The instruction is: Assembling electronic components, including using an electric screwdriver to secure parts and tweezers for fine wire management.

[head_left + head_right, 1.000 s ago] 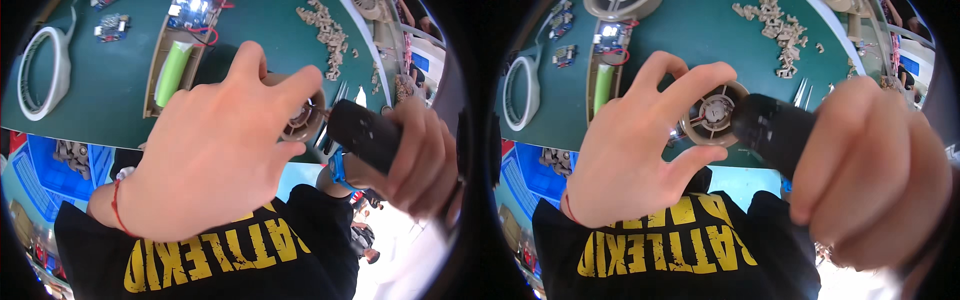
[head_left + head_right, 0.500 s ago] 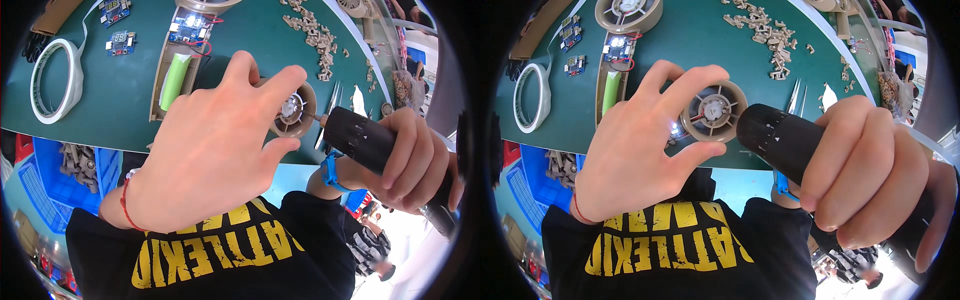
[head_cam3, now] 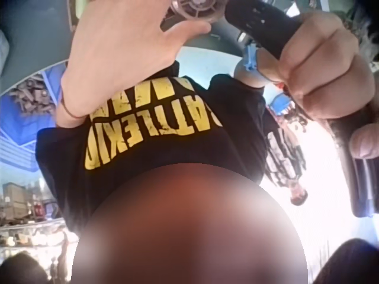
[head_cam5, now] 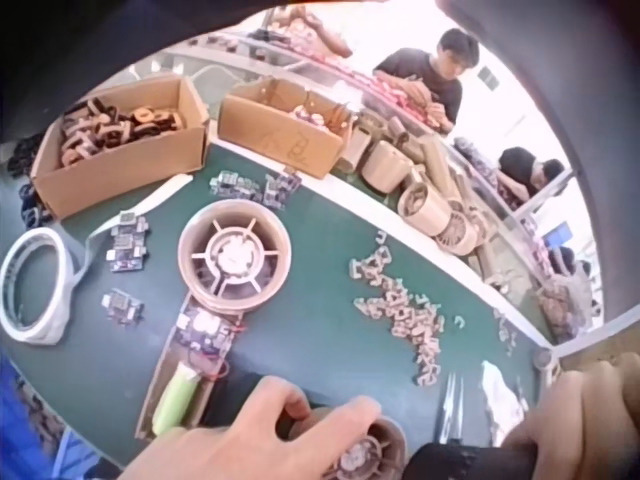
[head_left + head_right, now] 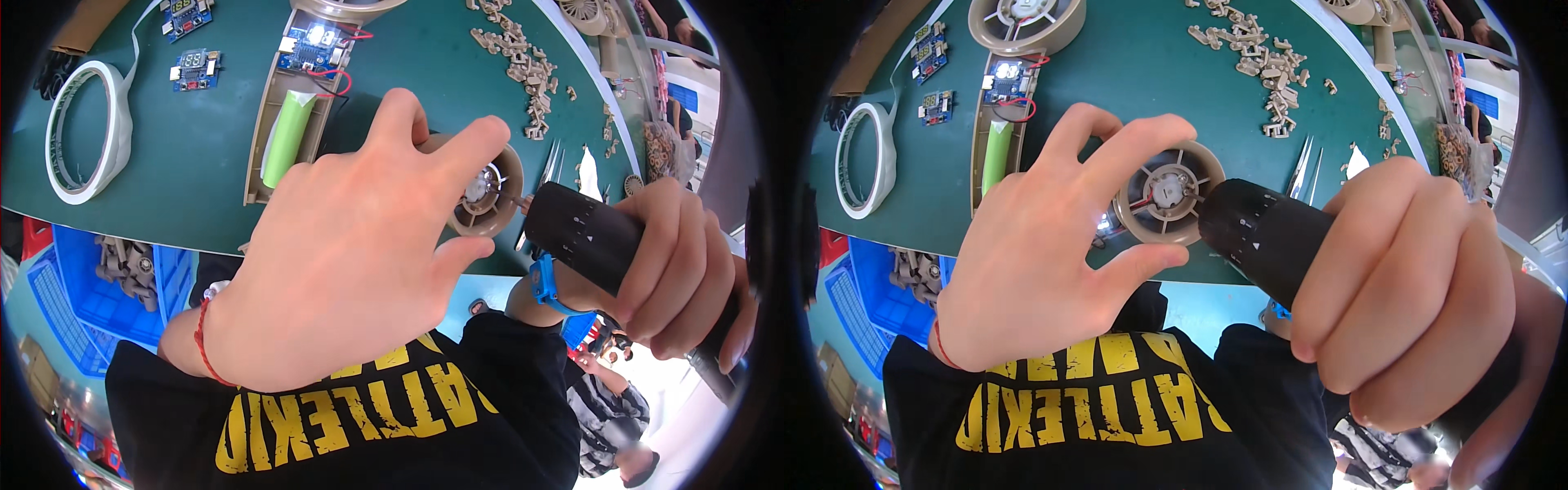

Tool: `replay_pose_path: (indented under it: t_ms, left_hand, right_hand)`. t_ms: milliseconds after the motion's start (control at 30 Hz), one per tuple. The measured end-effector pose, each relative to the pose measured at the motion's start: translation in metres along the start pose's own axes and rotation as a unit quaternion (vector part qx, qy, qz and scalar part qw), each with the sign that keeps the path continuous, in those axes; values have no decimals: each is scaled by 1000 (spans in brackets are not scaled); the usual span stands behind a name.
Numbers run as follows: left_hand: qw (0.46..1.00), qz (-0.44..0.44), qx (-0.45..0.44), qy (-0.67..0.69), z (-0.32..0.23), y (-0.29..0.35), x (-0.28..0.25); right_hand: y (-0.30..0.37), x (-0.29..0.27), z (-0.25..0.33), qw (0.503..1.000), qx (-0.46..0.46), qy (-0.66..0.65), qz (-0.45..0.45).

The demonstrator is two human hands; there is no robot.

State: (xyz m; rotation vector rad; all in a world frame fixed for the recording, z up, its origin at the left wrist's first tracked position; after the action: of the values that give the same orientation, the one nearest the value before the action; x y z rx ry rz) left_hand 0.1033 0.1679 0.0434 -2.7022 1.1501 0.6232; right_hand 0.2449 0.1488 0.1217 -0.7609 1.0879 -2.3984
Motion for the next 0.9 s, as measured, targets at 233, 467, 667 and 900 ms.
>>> replay_pose_path:
  t_ms: [233, 467, 667, 900]
  left_hand:
    - [998, -57, 1, 4, -8, -1, 5]
    - [998, -48, -6, 44, -6, -5, 4]
    - [998, -38, -39, 21, -8, -3, 4]
    - [998, -64, -3, 23, -6, -2, 4]
  right_hand:
    - [-10, 2, -20, 998, 33, -24, 57]
    - [-8, -6, -18, 995, 69, -21, 74]
    - [-5, -5, -9, 994, 91, -7, 59]
    - [-1, -10, -2, 994, 101, 1, 47]
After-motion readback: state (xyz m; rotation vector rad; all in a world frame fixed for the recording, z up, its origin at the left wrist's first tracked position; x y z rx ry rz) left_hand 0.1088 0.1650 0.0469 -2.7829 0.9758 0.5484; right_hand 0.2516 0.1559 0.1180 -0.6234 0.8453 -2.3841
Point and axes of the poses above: each hand's wrist, its own y-axis away from the middle knuckle, its own x-axis out of the palm, z = x × y, the point moved 5 cm from there along -y, towards the middle knuckle, and after that the axes turned 6 degrees about -z, right-handed, at the moved point
